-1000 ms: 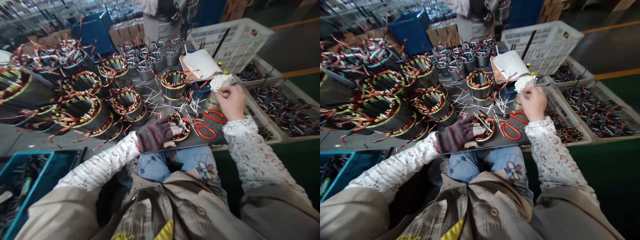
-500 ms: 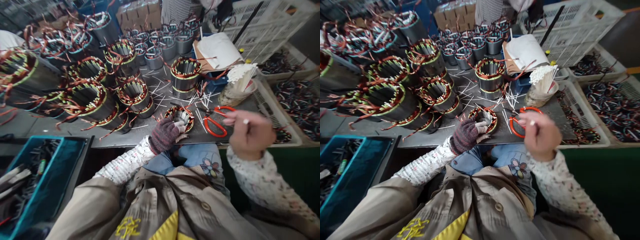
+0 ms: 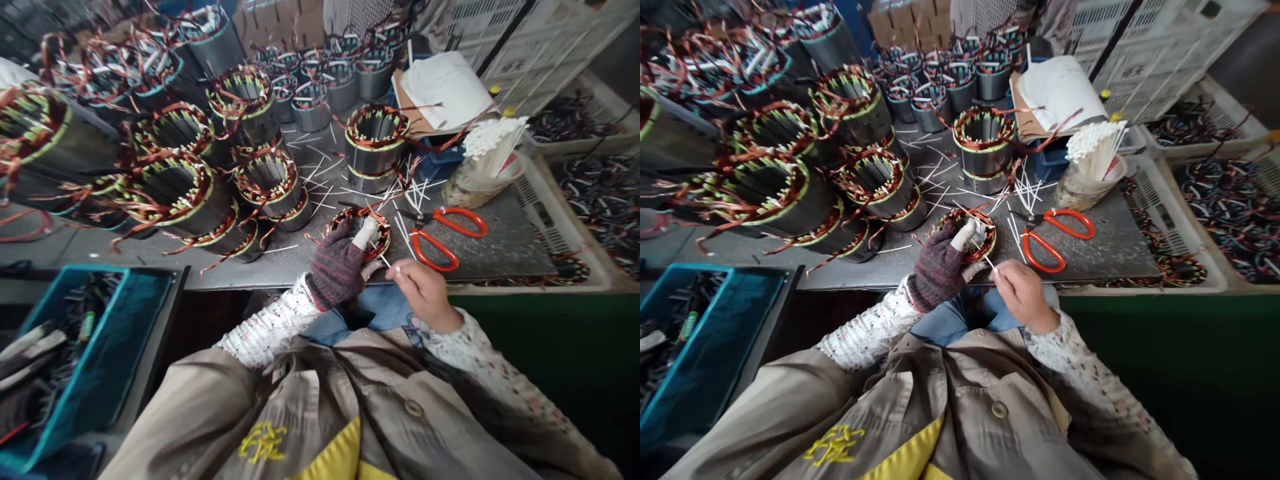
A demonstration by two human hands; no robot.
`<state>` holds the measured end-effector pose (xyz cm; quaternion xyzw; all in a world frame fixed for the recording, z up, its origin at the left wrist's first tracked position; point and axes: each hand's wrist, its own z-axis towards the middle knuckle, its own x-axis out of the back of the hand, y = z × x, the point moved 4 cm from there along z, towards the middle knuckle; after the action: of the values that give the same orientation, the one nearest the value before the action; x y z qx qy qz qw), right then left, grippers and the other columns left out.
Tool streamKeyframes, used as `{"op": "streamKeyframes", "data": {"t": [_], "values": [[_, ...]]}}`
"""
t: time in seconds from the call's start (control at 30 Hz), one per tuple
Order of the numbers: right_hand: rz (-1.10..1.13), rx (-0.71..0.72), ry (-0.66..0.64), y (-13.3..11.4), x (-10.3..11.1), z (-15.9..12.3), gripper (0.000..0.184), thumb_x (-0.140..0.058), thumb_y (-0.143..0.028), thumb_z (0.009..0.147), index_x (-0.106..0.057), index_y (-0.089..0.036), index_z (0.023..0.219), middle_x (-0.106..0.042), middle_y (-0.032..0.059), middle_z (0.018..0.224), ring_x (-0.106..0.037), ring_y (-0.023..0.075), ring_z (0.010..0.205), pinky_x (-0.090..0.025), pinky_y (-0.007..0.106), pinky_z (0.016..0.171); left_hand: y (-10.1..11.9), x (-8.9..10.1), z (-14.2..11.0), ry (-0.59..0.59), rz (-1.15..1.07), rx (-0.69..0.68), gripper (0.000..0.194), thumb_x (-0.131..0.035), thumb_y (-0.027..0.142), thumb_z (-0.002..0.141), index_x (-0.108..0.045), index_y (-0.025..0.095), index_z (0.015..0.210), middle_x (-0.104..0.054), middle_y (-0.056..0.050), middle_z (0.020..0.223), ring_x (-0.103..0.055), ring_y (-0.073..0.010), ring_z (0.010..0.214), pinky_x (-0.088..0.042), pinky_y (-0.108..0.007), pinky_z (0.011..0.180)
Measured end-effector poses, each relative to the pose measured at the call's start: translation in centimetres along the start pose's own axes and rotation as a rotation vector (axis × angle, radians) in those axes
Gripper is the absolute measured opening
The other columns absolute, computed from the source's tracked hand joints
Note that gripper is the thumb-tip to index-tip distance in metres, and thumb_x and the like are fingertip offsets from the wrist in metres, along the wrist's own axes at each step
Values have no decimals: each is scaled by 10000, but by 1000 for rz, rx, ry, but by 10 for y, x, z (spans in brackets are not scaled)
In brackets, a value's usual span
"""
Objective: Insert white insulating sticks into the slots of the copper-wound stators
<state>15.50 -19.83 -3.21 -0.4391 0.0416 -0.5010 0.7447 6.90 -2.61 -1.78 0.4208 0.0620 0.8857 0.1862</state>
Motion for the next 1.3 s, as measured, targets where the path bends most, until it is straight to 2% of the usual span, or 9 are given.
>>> {"op": "streamKeyframes", "data": {"t": [0.1,0.3,0.47,0.73,0.87,0.97,1.07,1.2,1.3], "values": [[64,-141,72,12,-12,14,240,-642,-341,1032,-718,-244,825,-782,27,792,-743,189,709,-602,305,670,0,-1,1,40,-232,105,680,-535,362,1136,-252,191,1731,-738,-168,1434,-794,-232,1204,-622,-438,1137],[69,-177,95,1,-8,16,257,-615,-342,1066,-733,-236,863,-759,5,765,-672,146,613,-523,267,585,-4,-1,1,136,-336,21,196,-656,266,1078,-758,234,1243,-855,-45,1004,-838,-211,963,-536,-548,1237],[-65,-98,48,-10,-5,21,258,-598,-298,1046,-699,-234,818,-733,19,776,-682,166,702,-524,291,663,-8,-4,2,22,-331,113,225,-630,339,1094,-791,223,1200,-861,-72,1026,-834,-228,1009,-498,-574,1273],[-209,-220,34,3,-8,31,287,-642,-360,944,-604,-235,689,-609,4,685,-525,143,578,-402,287,563,-6,-6,0,-93,-226,118,267,-594,350,1114,-771,244,1283,-849,-66,1032,-822,-211,969,-450,-596,1308],[-129,-203,-112,-18,-3,38,446,-597,-417,994,-537,-226,594,-531,-8,578,-493,127,518,-358,277,519,0,-7,1,-112,-103,77,288,-561,335,1114,-766,211,1275,-845,-78,1132,-808,-214,1110,-462,-556,1294],[51,-260,-152,-32,13,40,491,-595,-460,1035,-606,-222,606,-585,10,593,-546,135,520,-420,253,495,5,-8,4,-126,-34,68,280,-526,326,1132,-764,206,1218,-827,-79,1240,-765,-181,1249,-471,-457,1290],[185,-348,-35,-35,29,40,420,-734,-529,968,-744,-238,665,-689,45,703,-618,150,592,-509,225,522,5,-9,5,-154,38,69,269,-530,331,1138,-756,198,1200,-799,-89,1321,-706,-178,1361,-455,-418,1303],[471,-559,-64,-24,18,30,457,-843,-647,828,-791,-230,648,-799,132,991,-751,228,827,-660,290,709,-1,-8,-1,-163,57,-11,339,-482,387,1156,-750,180,1166,-810,-82,1298,-711,-172,1340,-438,-405,1323],[542,-772,-69,-16,16,9,475,-892,-664,742,-760,-217,651,-744,111,777,-704,220,705,-644,291,618,-4,-13,-6,-205,69,-28,375,-451,404,1169,-761,193,1148,-838,-38,1207,-758,-167,1241,-441,-406,1326]]}}
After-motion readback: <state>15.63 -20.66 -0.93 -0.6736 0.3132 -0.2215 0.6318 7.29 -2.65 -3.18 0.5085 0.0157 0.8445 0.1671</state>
